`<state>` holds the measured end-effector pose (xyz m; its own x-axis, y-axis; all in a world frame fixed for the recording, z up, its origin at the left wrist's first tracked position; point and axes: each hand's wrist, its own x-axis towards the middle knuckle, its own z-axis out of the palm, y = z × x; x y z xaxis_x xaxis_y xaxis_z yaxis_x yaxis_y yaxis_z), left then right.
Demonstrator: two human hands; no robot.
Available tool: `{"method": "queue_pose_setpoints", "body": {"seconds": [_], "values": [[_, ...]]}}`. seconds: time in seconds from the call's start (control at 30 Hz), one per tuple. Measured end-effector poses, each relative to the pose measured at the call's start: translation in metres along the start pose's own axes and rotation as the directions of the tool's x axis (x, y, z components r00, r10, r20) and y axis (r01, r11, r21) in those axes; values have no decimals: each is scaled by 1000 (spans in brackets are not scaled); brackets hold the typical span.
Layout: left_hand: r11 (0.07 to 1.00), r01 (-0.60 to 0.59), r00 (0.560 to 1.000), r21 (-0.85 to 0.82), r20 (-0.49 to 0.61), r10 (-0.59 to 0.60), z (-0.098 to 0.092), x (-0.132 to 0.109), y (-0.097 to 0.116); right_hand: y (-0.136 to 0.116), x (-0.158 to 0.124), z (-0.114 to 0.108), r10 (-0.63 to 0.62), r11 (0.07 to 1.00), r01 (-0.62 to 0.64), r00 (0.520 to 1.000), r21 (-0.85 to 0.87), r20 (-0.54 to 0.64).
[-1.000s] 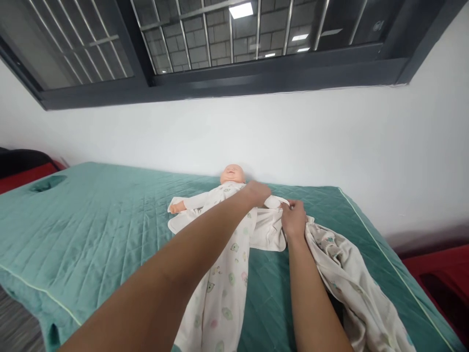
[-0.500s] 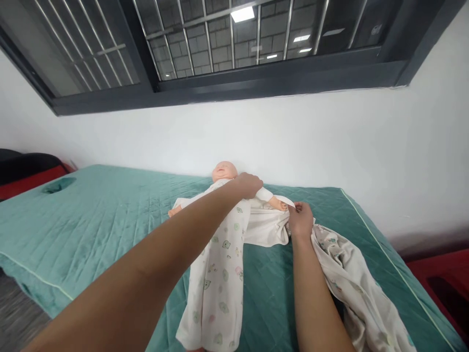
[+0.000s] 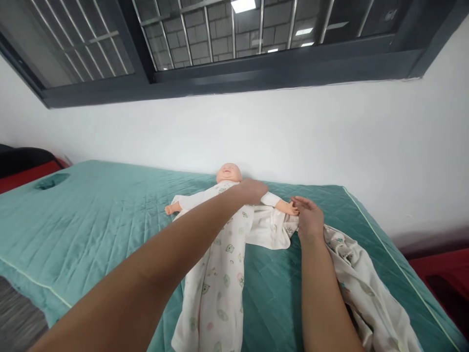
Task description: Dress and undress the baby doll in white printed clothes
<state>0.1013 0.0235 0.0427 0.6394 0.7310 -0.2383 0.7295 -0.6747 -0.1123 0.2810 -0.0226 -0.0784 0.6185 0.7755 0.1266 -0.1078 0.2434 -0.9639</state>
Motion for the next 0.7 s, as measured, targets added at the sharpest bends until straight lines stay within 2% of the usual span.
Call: {"method": "queue_pose_setpoints", "body": {"seconds": [0.17,0.27,0.37,0.43,0.5,0.6,0.67,0.7], "values": [[999,8,999,-34,-47,-10,14,6,3,-5,-4,6,-124,991,118,987,-57,-104],[998,15,997,-59,-73,-20,22,8,7,-13,-21,20,-230,964,213,968,-159,-97],[995,41,997,-90,-68,-47,23,9,12,-18,-41,40,-325,903,335,942,-268,83],[991,72,995,-111,-55,-79,20,5,13,-18,-50,49,-349,829,430,898,-357,269],[986,100,993,-137,-54,-108,14,-5,8,-15,-53,53,-326,741,496,855,-452,403],[974,139,985,-180,-79,-155,9,-31,-10,-8,-51,51,-274,623,532,836,-574,476],[952,165,967,-258,-150,-208,15,-53,-25,-5,-48,49,-269,546,560,822,-624,502],[917,171,941,-359,-218,-260,20,-65,-33,-4,-48,49,-274,510,577,812,-638,516]]}}
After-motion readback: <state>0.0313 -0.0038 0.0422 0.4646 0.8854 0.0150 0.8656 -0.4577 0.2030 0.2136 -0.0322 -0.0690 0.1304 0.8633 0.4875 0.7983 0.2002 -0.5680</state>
